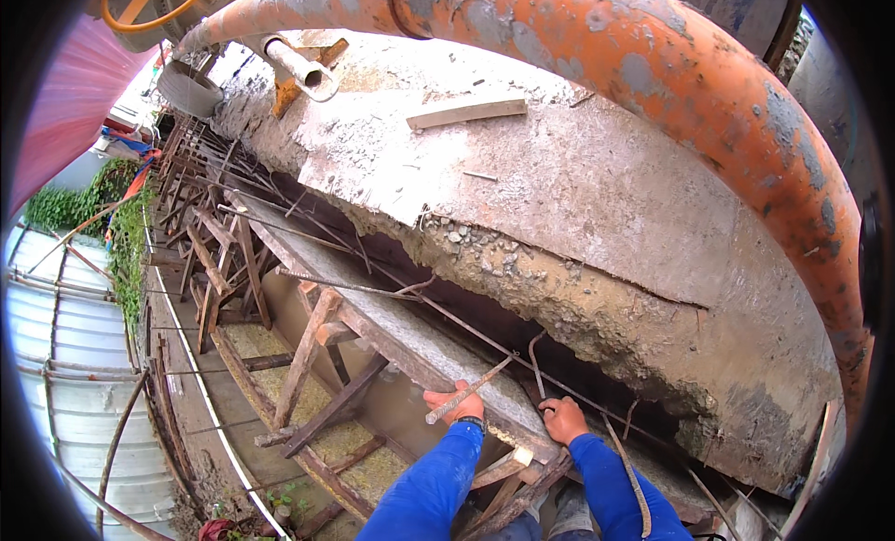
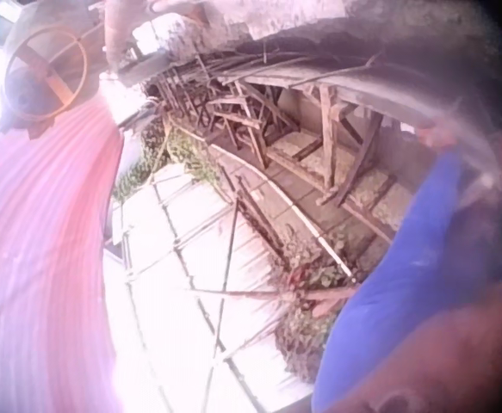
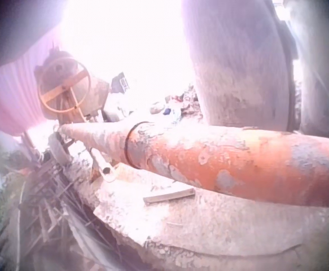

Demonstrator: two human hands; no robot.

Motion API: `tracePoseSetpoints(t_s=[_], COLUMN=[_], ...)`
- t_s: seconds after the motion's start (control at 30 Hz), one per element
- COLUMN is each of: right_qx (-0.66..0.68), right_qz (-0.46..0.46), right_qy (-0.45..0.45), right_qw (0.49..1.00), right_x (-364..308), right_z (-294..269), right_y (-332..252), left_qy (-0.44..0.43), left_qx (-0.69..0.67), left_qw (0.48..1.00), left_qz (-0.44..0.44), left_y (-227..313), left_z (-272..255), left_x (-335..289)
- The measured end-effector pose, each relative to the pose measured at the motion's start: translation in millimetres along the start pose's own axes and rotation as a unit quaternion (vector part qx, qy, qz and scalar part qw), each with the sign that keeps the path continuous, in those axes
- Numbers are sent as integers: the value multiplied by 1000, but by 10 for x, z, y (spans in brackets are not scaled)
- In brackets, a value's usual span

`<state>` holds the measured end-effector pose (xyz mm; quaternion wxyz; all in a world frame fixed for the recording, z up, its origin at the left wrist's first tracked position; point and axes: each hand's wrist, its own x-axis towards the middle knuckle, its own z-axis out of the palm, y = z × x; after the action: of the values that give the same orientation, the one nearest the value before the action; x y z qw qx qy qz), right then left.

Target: The person places steel rebar rods into a concrete formwork trench, adjusting their positions by hand to align them with existing reinforcement. The worker repeatedly reaches into the form, shifts the rods, and checks their placement along the length of the trench.

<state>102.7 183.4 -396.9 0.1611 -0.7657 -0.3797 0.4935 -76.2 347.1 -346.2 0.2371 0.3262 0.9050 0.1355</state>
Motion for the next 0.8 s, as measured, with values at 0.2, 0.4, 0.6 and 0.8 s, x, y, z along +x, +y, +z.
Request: tracePoseSetpoints(t_s=[0.2,0.4,0.6,0.8], right_qx=[-34,-50,-67,-21], right_qz=[-3,29,68,46], right_qy=[42,42,13,24], right_qw=[999,997,995,998], right_x=[-350,-489,-507,-515], right_z=[-275,-430,-418,-449], right_y=[403,155,41,183], left_qy=[35,4,25,38], left_qx=[-17,16,20,16], left_qw=[995,1000,999,999], left_qz=[89,17,15,27], left_y=[-253,3,30,3], left_z=[229,113,56,122], left_x=[127,-105,23,21])
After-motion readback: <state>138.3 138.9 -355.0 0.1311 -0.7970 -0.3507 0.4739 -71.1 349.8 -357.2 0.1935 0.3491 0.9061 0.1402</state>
